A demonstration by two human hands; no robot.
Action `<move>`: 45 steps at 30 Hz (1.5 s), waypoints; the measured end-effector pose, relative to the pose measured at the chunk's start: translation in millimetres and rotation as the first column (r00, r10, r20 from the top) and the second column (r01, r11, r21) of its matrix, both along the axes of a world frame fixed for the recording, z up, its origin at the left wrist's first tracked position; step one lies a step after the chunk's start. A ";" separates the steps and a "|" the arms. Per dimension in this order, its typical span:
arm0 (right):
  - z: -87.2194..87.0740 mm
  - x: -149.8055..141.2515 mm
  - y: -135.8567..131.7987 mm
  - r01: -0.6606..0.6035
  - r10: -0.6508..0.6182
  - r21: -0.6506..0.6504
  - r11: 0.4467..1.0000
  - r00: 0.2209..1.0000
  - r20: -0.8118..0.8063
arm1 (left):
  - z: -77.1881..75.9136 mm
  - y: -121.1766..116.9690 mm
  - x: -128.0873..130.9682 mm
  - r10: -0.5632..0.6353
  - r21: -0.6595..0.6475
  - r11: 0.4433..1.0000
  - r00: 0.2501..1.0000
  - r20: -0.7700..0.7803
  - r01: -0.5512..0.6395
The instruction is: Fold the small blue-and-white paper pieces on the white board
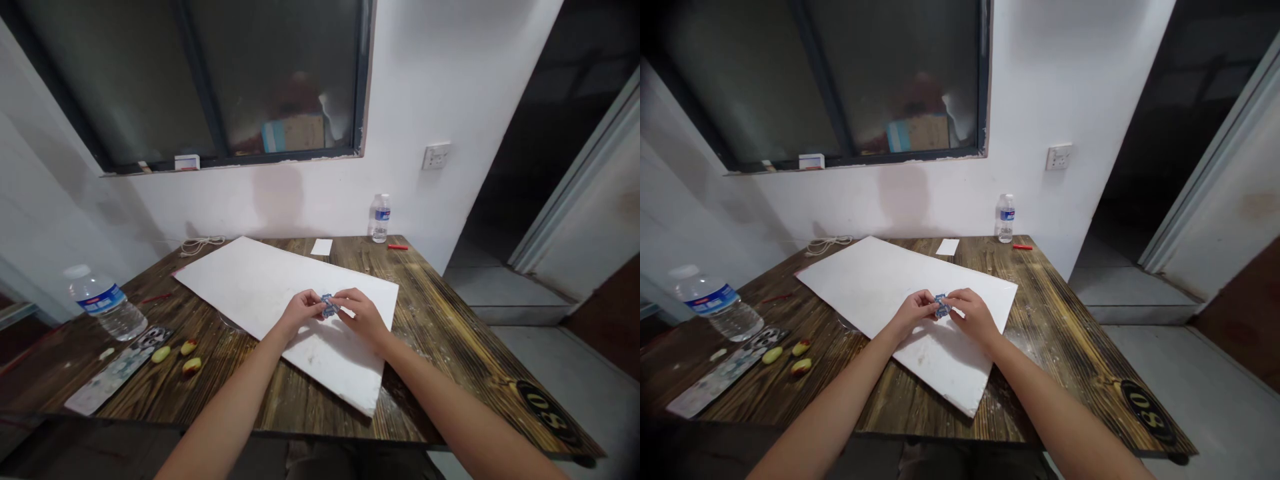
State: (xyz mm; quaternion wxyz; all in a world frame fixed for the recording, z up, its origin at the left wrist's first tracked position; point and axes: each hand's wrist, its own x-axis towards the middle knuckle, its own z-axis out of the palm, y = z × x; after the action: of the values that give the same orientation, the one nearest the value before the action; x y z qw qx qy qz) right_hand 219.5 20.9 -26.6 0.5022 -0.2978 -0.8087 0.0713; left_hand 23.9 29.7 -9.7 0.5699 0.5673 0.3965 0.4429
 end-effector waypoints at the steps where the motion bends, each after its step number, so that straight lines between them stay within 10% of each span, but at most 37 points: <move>1: -0.3 0.4 0.7 -0.003 0.002 0.023 1.000 1.000 0.030 | 0.9 -0.4 0.5 -0.001 -0.004 1.000 1.000 0.010 0.001; 13: 3.7 1.1 -1.9 -0.044 0.047 -0.025 0.999 0.983 0.175 | 5.2 -1.7 1.9 0.069 -0.039 0.997 0.992 0.103 -0.065; 18: 0.6 18.8 12.9 0.243 -0.245 -0.198 0.950 0.969 0.014 | 1.4 6.1 -0.4 0.236 -0.074 0.971 0.961 0.147 -0.227; 23: -3.4 30.8 16.5 0.434 -0.334 -0.316 0.844 0.885 0.325 | -4.1 14.9 -8.2 0.382 -0.115 0.923 0.912 0.151 -0.368; 38: 8.6 18.4 5.7 0.466 -0.288 -0.067 0.882 0.647 0.706 | -7.5 16.1 -11.0 0.403 -0.103 0.914 0.906 0.128 -0.392; 45: 6.1 18.9 5.5 0.419 -0.296 -0.198 0.886 0.841 0.453 | -4.3 12.2 -5.3 0.349 -0.009 0.937 0.936 0.041 -0.349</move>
State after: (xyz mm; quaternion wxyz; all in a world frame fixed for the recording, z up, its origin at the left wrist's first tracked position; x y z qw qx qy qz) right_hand 238.4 26.3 -20.5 0.2767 -0.5230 -0.8057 0.0286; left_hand 18.6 42.0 -14.0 0.4910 0.4783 0.4791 0.5483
